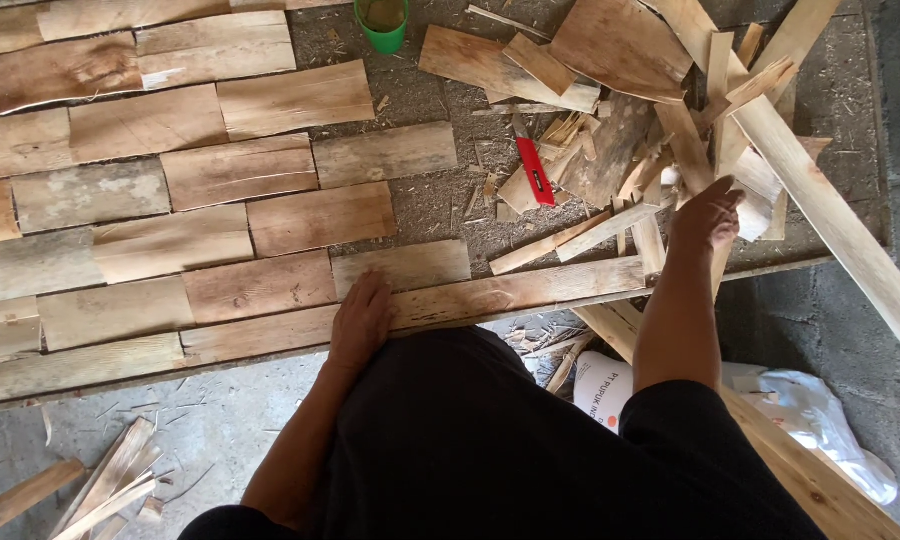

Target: Arranging and trimming small wooden planks or bark pieces to create a decorative surface on a workbench.

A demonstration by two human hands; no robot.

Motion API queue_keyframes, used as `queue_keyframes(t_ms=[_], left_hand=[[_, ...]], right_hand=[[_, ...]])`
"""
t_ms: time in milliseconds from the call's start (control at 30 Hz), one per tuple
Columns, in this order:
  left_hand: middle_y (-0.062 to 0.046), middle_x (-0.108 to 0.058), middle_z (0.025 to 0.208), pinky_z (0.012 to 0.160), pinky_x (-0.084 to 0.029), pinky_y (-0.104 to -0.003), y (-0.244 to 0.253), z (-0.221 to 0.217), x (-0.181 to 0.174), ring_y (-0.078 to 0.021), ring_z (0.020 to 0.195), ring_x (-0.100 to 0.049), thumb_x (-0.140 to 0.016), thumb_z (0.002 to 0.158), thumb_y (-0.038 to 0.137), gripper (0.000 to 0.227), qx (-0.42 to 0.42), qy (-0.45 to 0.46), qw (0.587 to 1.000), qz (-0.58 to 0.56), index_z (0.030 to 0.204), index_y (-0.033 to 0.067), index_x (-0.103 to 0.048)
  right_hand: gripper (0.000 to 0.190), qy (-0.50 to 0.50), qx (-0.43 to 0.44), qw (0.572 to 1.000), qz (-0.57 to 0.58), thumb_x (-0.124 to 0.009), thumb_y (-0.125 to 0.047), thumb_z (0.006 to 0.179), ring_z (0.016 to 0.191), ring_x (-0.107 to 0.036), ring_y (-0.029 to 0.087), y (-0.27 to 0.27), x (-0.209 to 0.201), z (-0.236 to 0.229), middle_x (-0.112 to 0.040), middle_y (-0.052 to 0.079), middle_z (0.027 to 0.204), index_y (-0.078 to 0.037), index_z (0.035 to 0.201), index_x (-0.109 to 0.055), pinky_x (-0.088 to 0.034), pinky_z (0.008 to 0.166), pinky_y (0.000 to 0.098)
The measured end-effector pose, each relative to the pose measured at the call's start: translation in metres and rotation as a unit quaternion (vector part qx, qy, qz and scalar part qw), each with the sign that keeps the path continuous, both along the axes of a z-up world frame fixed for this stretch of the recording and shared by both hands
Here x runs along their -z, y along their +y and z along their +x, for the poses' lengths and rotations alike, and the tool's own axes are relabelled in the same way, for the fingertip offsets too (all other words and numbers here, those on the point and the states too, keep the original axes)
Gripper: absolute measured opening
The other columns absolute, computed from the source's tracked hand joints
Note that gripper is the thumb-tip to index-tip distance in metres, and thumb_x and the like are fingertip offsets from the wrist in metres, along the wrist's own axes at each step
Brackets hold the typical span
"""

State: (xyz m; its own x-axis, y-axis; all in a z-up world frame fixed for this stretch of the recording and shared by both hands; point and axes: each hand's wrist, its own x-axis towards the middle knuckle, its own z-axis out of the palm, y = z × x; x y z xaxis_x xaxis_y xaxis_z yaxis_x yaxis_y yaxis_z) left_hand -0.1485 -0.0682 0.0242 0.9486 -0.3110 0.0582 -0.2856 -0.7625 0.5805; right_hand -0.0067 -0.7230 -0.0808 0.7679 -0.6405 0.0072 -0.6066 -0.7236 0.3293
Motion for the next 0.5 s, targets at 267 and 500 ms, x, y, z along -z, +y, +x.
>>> queue_keyframes(t_ms=[267, 500], left_hand=[[-0.020, -0.056, 0.144, 0.113, -0.044, -0.049, -0.001, 0.001, 0.003, -0.0418, 0.140, -0.048, -0.074, 0.088, 0.017, 0.039, 0.000, 0.008, 1.000, 0.000, 0.123, 0.0007, -0.065], [-0.020, -0.057, 0.140, 0.115, -0.044, -0.049, -0.001, 0.003, -0.002, -0.0421, 0.140, -0.049, -0.073, 0.089, 0.016, 0.039, 0.016, 0.004, 1.000, -0.013, 0.123, 0.0000, -0.064]], right_hand=[[0.042, 0.058, -0.086, 0.972, 0.210, -0.056, -0.039, 0.118, 0.101, -0.070, 0.025, 0.121, -0.043, 0.010, -0.069, 0.019, 0.129, -0.007, 0.145, -0.053, -0.061, 0.075, 0.0383], [0.074, -0.005, -0.301, 0.936, 0.184, -0.079, -0.035, 0.082, 0.135, -0.045, 0.042, 0.203, -0.113, 0.020, -0.043, 0.020, 0.156, -0.015, 0.147, -0.049, -0.043, 0.105, 0.0558]])
